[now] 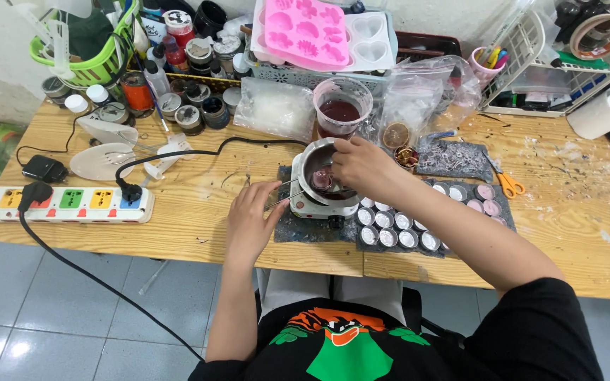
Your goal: Pouring melted wax from a small heating pot into several small metal candle tins arranged on a mat.
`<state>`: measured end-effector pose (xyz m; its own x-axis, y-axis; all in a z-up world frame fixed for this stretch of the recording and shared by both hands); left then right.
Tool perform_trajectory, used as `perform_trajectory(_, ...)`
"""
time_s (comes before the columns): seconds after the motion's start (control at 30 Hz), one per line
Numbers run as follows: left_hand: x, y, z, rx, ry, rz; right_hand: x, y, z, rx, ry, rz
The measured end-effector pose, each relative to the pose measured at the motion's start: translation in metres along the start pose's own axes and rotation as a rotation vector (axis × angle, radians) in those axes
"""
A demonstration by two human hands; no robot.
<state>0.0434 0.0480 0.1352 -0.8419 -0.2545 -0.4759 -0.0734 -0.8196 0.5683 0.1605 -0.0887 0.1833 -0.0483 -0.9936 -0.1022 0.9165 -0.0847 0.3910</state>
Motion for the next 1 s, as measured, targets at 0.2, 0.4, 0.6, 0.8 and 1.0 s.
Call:
perform_trajectory(0.2,-0.002,0.001,0.000,0.018,-0.021,0.032,0.019,0.019,0.021,0.135,-0.050,-0.086)
perform_trajectory(0.4,-0.001,0.000,-0.002,0.014,-0.011,0.013,0.028,0.029,0.007,0.156,-0.167,-0.145)
perform_trajectory(0.6,-0.001,0.004,0.000,0.015,-0.007,0.024,0.003,0.025,-0.014,0.007,-0.075,-0.199)
perform_trajectory(0.8,0.000,0.005,0.001,0.015,0.008,0.005,-0.009,0.021,-0.038,-0.095,-0.200,-0.225)
perform_trajectory(1.0,0.003,0.005,0.000,0.003,0.003,-0.005,0.016,0.020,-0.008,-0.111,-0.014,-0.279)
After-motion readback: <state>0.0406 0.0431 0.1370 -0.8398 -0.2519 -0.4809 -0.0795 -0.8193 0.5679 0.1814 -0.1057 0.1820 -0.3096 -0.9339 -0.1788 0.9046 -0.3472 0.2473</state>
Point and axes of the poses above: each hand's wrist, its own x-axis away from the middle knuckle, its own z-axis out of the back of the hand, y = z × x, the point moved 9 cm from there along -x, towards the middle knuckle, and after that the axes turned 3 degrees about x, right-handed, at the moved point
